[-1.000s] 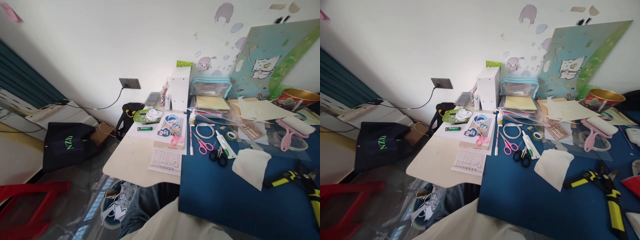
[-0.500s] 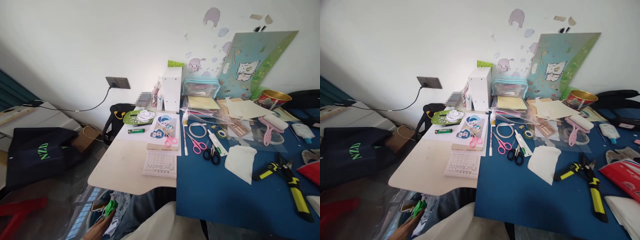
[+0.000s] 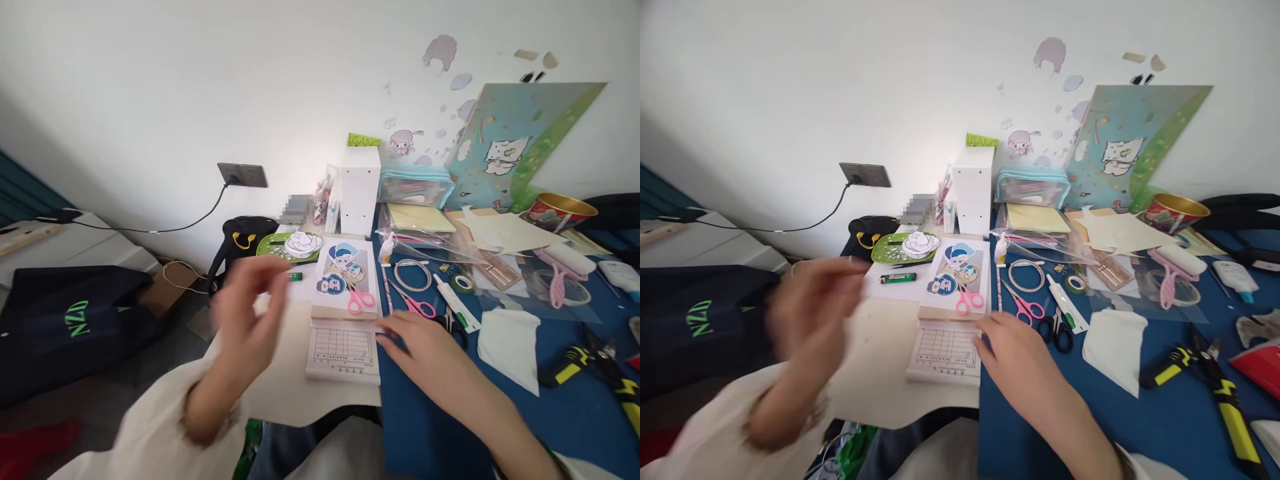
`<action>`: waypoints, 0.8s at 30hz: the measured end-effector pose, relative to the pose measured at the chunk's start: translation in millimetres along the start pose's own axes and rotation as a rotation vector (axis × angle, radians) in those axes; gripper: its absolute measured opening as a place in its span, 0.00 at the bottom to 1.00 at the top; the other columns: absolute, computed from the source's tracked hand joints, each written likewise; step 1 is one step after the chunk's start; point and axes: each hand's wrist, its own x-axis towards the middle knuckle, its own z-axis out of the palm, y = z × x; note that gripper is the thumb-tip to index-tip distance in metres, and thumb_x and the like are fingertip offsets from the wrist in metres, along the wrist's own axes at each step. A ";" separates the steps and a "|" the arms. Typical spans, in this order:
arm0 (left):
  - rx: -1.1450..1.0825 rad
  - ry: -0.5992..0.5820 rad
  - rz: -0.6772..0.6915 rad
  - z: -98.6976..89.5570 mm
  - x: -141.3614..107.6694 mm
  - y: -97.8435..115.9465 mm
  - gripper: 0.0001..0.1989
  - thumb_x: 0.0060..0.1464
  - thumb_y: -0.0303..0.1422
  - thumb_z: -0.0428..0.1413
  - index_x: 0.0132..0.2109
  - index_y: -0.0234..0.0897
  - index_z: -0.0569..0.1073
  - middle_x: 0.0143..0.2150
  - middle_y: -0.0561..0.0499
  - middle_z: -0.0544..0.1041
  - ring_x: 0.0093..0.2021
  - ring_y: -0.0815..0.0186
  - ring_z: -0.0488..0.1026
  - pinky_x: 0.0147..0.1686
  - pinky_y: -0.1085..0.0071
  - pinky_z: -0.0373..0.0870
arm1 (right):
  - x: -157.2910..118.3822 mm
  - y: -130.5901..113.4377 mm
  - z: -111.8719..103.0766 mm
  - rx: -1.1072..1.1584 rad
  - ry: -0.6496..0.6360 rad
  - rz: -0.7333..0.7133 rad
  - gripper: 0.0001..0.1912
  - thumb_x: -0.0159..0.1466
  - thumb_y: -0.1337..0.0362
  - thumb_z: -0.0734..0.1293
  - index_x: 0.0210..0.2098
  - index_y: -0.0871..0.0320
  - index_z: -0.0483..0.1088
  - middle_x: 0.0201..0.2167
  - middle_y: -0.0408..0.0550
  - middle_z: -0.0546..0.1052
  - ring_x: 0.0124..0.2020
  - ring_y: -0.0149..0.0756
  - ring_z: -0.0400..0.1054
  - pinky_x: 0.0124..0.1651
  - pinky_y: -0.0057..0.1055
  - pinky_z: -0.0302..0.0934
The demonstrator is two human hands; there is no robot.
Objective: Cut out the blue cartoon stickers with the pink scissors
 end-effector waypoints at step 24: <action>-0.250 -0.010 0.058 -2.4 67.5 9.7 0.10 0.57 0.37 0.55 0.37 0.32 0.70 0.29 0.54 0.70 0.30 0.68 0.69 0.33 0.67 0.67 | 81.1 -12.2 42.7 0.000 0.110 0.352 0.06 0.62 0.65 0.67 0.36 0.62 0.70 0.36 0.47 0.74 0.36 0.37 0.70 0.40 0.39 0.65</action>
